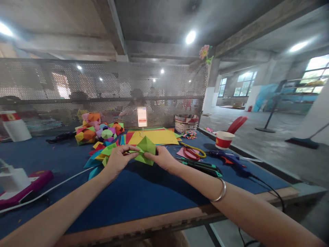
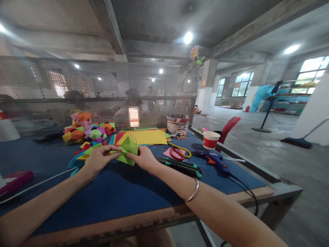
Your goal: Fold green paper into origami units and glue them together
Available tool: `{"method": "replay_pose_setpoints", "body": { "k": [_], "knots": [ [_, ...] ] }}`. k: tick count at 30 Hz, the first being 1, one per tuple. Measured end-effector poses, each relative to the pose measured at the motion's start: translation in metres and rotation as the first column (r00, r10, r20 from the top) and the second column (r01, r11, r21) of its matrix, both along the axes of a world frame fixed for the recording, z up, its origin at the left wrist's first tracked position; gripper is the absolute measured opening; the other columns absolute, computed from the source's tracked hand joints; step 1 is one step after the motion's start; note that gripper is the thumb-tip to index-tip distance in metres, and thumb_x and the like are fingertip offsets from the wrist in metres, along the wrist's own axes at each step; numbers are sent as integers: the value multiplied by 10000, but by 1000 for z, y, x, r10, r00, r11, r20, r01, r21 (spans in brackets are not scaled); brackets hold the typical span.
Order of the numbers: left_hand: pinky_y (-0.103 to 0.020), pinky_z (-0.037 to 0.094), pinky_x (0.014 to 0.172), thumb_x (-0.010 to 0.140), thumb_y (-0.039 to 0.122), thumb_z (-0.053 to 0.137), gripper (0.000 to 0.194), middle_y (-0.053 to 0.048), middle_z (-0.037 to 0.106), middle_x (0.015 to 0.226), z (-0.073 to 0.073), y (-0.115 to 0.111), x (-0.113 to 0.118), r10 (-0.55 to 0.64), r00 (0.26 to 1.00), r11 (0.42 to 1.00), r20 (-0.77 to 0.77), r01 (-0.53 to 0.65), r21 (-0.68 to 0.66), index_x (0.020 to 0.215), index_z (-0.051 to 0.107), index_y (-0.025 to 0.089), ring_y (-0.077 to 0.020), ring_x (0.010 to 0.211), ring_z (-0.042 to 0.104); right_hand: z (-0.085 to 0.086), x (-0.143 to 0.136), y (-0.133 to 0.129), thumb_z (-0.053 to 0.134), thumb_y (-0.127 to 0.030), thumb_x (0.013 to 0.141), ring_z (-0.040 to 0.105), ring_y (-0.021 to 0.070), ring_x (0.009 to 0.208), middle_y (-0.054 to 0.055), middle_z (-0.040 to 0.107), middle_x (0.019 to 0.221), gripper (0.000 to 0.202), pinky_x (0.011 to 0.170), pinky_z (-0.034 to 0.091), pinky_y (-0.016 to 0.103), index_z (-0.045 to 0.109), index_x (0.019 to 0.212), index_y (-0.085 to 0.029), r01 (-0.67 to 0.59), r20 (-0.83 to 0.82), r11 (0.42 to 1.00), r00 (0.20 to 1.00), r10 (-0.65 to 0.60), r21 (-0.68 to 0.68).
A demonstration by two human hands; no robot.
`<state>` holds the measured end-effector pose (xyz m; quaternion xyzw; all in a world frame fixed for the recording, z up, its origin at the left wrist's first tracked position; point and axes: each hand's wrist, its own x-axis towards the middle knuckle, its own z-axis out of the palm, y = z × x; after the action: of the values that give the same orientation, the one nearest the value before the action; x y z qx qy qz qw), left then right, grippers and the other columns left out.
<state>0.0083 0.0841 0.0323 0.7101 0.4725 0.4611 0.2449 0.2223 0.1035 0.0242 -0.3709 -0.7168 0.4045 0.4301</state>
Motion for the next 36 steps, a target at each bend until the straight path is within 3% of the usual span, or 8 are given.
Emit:
{"method": "replay_pose_setpoints", "body": {
  "k": [8,23,30,36],
  "knots": [
    [-314,609,701,1001,339,724,206,-4,707,897,-2,2,0,-18,998,1000,59,17,20,1055,699,142,-147,742,688,-2,1,1,752,-335,866,713,223,876,29,800,924,237,828,542,317,805,1008,-153,-11,6,1000,1000,11,12],
    [-346,622,757,1011,350,707,227,-36,726,1008,-1,0,1,0,994,1000,106,-3,29,1112,697,147,-173,836,711,-1,2,0,765,-362,846,666,193,817,30,770,873,229,768,510,286,784,937,-154,-45,-17,999,999,45,-24],
    [-335,610,738,1010,370,706,229,-20,717,944,-2,0,0,27,994,998,103,-33,57,1041,701,143,-163,794,697,0,1,-2,754,-380,850,688,212,809,54,787,905,249,766,530,301,778,953,-155,-46,-19,998,999,45,-33],
    [-384,617,823,1000,378,718,234,-36,736,1000,-2,2,-1,51,997,991,54,-57,120,1021,715,145,-194,890,719,0,2,-3,732,-358,865,697,213,812,58,788,886,227,782,533,305,771,933,-145,-38,13,999,999,39,-23]
  ]
}}
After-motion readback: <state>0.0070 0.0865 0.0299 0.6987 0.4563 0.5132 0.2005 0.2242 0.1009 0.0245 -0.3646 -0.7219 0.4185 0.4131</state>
